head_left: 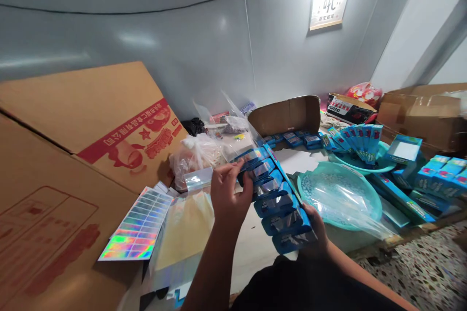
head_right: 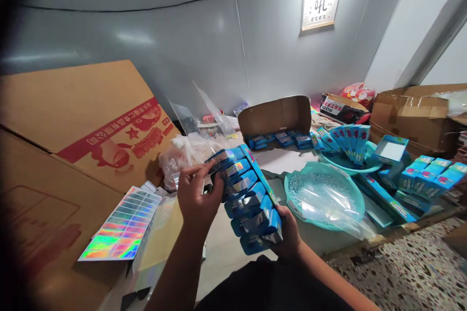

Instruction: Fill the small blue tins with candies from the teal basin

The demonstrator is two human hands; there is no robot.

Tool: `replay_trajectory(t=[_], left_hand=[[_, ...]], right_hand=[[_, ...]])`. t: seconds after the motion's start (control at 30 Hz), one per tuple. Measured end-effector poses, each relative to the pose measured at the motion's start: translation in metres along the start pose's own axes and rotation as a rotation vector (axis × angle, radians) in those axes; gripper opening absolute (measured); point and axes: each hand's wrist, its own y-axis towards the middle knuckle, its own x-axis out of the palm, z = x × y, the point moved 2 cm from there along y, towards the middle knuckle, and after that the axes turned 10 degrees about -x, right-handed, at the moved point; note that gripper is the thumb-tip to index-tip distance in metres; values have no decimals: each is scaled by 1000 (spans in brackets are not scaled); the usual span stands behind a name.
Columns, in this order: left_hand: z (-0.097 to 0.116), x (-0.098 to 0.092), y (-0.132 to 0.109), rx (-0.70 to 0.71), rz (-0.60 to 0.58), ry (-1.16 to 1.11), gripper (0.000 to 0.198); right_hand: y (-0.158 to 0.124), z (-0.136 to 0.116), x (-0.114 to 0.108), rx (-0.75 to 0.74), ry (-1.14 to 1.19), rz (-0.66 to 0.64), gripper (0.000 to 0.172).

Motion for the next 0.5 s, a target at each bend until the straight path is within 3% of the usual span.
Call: replay_trajectory(t=[0.13,0.3,0.37,0.5], left_hand=[[-3,5,11,-198,-14,-116,22],[-7,2,19,-210,-12,-227,7],[-9,-3,24,-144,12,-191,3],[-12,-13,35,216,8,-32,16]], right_hand=[[-2,-5,5,-11,-14,-102,38],[-3,-3,5,-2,-16,-147,49],[-5,-2,4,16,-16,-148,53],[-6,-2,6,46,16,-200,61]])
